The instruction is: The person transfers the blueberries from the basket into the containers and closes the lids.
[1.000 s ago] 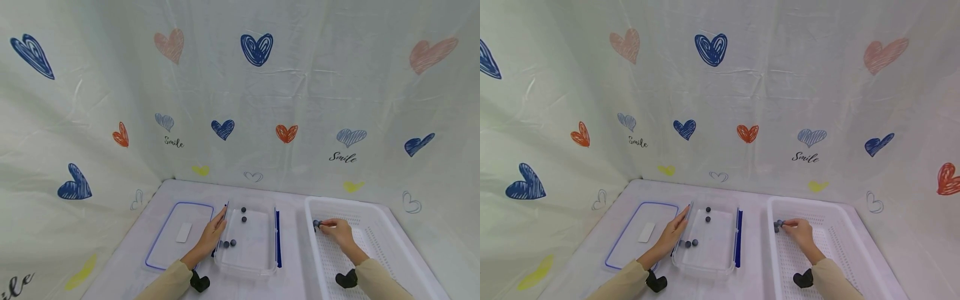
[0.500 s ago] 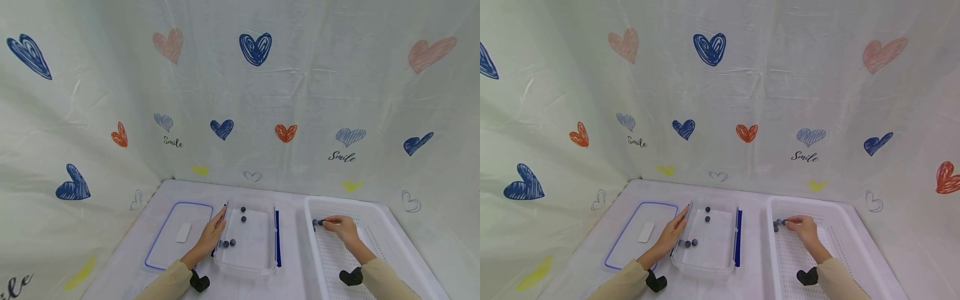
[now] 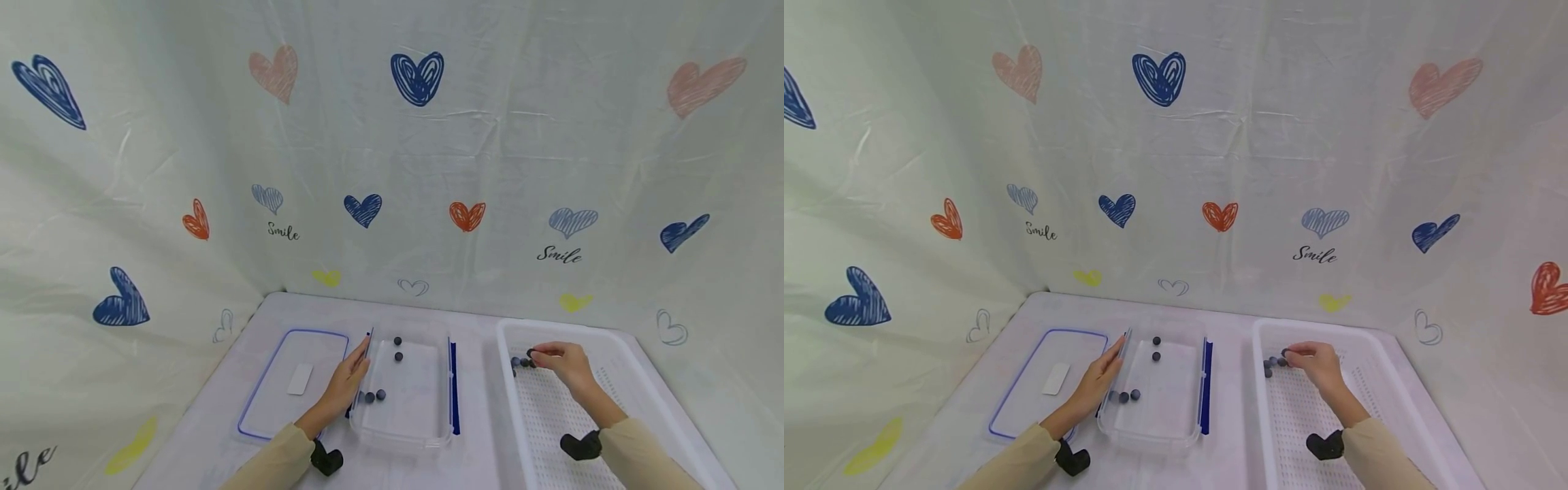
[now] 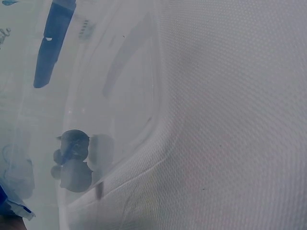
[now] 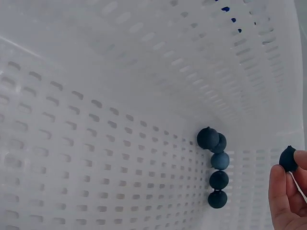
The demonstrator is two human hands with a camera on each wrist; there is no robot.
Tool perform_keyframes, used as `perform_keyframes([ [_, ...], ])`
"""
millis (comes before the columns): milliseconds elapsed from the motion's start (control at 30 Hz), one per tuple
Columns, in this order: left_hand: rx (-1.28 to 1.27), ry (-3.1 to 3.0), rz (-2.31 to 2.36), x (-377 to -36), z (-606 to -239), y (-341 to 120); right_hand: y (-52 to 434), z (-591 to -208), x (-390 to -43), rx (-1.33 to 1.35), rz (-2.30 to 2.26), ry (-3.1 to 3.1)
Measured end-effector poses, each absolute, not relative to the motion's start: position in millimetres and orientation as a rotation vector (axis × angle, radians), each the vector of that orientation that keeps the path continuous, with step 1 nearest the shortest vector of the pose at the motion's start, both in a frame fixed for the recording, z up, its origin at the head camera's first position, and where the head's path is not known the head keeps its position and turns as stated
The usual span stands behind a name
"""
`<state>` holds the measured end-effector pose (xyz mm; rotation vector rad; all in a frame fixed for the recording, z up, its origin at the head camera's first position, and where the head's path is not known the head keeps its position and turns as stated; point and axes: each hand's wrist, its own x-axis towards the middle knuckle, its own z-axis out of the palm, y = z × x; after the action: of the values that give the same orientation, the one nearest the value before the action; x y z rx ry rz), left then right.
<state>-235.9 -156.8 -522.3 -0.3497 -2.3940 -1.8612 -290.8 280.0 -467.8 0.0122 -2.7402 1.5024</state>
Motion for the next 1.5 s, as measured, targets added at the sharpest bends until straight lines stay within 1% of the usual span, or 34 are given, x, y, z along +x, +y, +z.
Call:
perform_keyframes([
  [600, -0.332, -2.379, -1.879, -238.5, -523.4, -157.4, 265.3, -427.5, -287.9, 0.177, 1.577, -2.707],
  [1000, -0.324, -2.397, -1.885, -239.3, -524.7, -156.8, 245.9, -418.0, -293.0, 0.256, 1.667, -2.67],
  [1233, -0.337, -2.392, -1.887, -225.4, -498.1, -152.1, 230.2, -414.4, -295.0, 0.309, 1.711, -2.651],
  [1267, -0.343, -2.389, -1.89, -225.4, -498.4, -152.5, 227.9, -413.9, -295.2, 0.311, 1.713, -2.655],
  [1433, -0.32, -2.395, -1.872, -238.3, -522.2, -154.8, 215.2, -411.3, -295.8, 0.34, 1.776, -2.629],
  [1500, -0.319, -2.396, -1.868, -238.3, -522.6, -154.6, 209.7, -410.9, -296.1, 0.335, 1.779, -2.631],
])
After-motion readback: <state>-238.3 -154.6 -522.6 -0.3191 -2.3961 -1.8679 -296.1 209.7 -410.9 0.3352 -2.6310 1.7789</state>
